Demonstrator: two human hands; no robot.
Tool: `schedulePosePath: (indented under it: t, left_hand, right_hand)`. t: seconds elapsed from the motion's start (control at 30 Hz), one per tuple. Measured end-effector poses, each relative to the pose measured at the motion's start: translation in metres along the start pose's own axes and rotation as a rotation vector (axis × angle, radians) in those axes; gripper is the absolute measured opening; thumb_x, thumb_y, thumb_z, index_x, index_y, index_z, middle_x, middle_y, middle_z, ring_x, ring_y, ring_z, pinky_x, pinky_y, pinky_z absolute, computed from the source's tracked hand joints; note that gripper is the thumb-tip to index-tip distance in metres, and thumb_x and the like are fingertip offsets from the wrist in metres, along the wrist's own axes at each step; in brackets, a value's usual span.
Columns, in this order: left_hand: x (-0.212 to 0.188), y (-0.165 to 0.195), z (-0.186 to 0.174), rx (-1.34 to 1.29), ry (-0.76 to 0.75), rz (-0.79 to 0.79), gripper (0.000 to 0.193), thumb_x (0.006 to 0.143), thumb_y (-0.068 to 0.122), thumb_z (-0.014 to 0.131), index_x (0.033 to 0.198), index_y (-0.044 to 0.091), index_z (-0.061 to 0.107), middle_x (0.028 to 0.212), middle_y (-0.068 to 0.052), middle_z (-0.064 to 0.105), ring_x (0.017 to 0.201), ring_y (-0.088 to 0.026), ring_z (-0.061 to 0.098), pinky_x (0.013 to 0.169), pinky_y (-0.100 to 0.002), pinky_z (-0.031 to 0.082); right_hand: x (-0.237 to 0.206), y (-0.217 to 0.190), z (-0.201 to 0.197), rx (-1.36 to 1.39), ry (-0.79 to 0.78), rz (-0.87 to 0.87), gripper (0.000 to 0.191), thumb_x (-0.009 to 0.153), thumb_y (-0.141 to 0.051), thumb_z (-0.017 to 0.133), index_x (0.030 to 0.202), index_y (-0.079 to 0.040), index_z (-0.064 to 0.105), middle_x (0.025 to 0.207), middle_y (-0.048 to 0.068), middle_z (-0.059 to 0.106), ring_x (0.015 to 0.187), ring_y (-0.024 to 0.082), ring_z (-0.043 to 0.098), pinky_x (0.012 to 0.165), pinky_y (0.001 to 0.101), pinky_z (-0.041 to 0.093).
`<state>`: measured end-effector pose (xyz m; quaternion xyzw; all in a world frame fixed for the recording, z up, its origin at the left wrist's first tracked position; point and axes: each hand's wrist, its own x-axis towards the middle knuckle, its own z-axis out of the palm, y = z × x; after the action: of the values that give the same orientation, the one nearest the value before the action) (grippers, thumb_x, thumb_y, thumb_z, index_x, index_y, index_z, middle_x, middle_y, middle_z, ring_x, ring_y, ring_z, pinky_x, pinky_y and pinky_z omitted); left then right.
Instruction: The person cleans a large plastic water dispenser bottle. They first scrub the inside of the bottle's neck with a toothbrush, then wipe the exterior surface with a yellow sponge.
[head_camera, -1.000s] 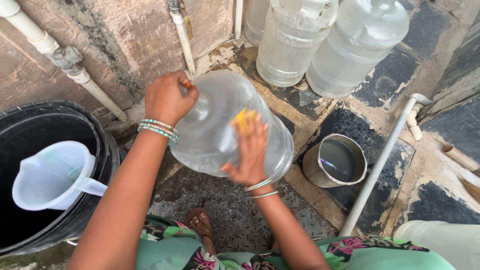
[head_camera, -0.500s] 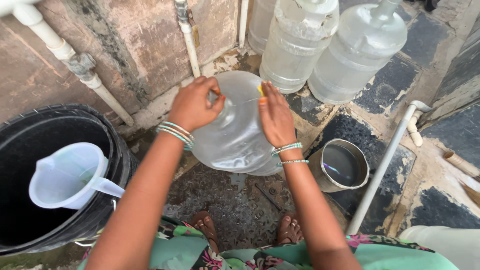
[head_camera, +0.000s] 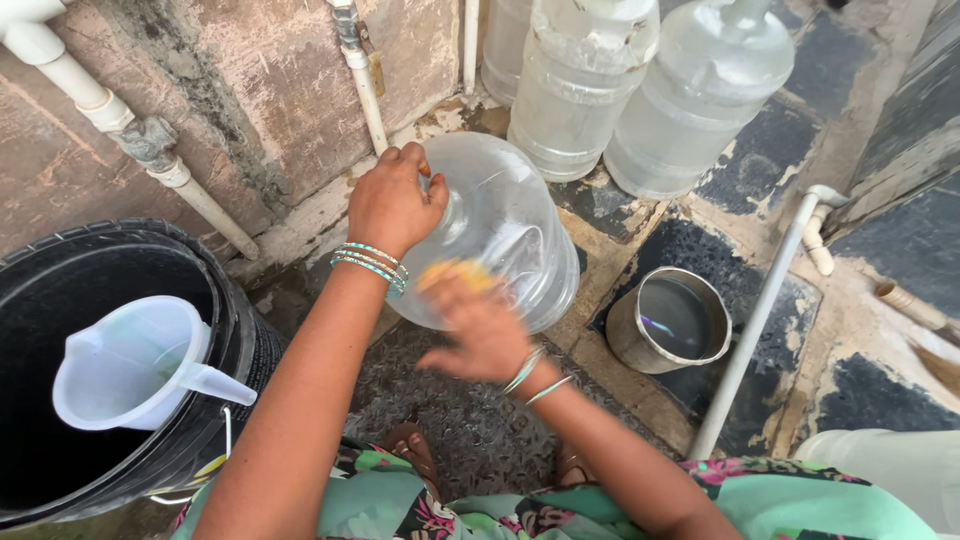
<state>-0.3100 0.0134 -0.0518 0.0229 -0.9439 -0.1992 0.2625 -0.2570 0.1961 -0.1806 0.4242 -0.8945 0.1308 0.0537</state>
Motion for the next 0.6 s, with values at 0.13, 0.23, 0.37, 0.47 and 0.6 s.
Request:
schedulePosePath:
  t: [0.13, 0.23, 0.37, 0.47, 0.6]
  left_hand:
    - [0.007, -0.005, -0.009, -0.033, -0.056, 0.045, 0.029, 0.085, 0.032, 0.072, 0.098, 0.008, 0.063, 0.093, -0.017, 0.067, 0.080, -0.038, 0.070, 0.072, -0.051, 0.055]
    - [0.009, -0.005, -0.005, -0.048, -0.079, 0.053, 0.032, 0.082, 0.032, 0.074, 0.098, 0.008, 0.063, 0.092, -0.017, 0.067, 0.078, -0.037, 0.070, 0.073, -0.050, 0.056]
    - [0.010, -0.004, 0.006, -0.001, 0.027, -0.013, 0.029, 0.083, 0.031, 0.075, 0.097, 0.008, 0.064, 0.093, -0.018, 0.068, 0.080, -0.038, 0.070, 0.073, -0.049, 0.057]
    - [0.009, -0.013, 0.004, -0.008, 0.028, -0.007, 0.029, 0.083, 0.030, 0.075, 0.097, 0.008, 0.063, 0.093, -0.018, 0.068, 0.081, -0.038, 0.070, 0.074, -0.049, 0.056]
    - [0.007, -0.024, -0.008, -0.063, -0.012, 0.106, 0.029, 0.081, 0.030, 0.077, 0.094, 0.007, 0.063, 0.094, -0.017, 0.068, 0.084, -0.038, 0.069, 0.076, -0.049, 0.055]
  right_hand:
    - [-0.001, 0.058, -0.032, -0.143, 0.416, 0.250, 0.106, 0.088, -0.079, 0.027, 0.162, -0.004, 0.019, 0.171, 0.019, 0.012, 0.159, 0.031, 0.007, 0.125, 0.0607, -0.002]
    - [-0.007, 0.043, -0.032, 0.084, 0.449, 0.300, 0.111, 0.093, -0.081, 0.018, 0.162, 0.006, 0.010, 0.171, 0.025, 0.002, 0.160, 0.036, 0.001, 0.128, 0.0584, -0.003]
    - [-0.021, -0.035, 0.001, -0.062, 0.258, 0.327, 0.122, 0.091, -0.083, 0.031, 0.155, 0.018, 0.006, 0.163, 0.041, -0.002, 0.154, 0.050, -0.005, 0.125, 0.0542, -0.002]
    - [-0.030, -0.073, 0.017, -0.076, 0.203, 0.203, 0.126, 0.086, -0.088, 0.034, 0.154, 0.015, 0.008, 0.160, 0.039, 0.000, 0.153, 0.049, -0.005, 0.123, 0.0557, -0.002]
    - [-0.022, -0.057, 0.009, -0.188, 0.139, 0.323, 0.123, 0.089, -0.088, 0.027, 0.155, 0.013, 0.004, 0.162, 0.037, -0.004, 0.153, 0.047, -0.008, 0.122, 0.0555, -0.003]
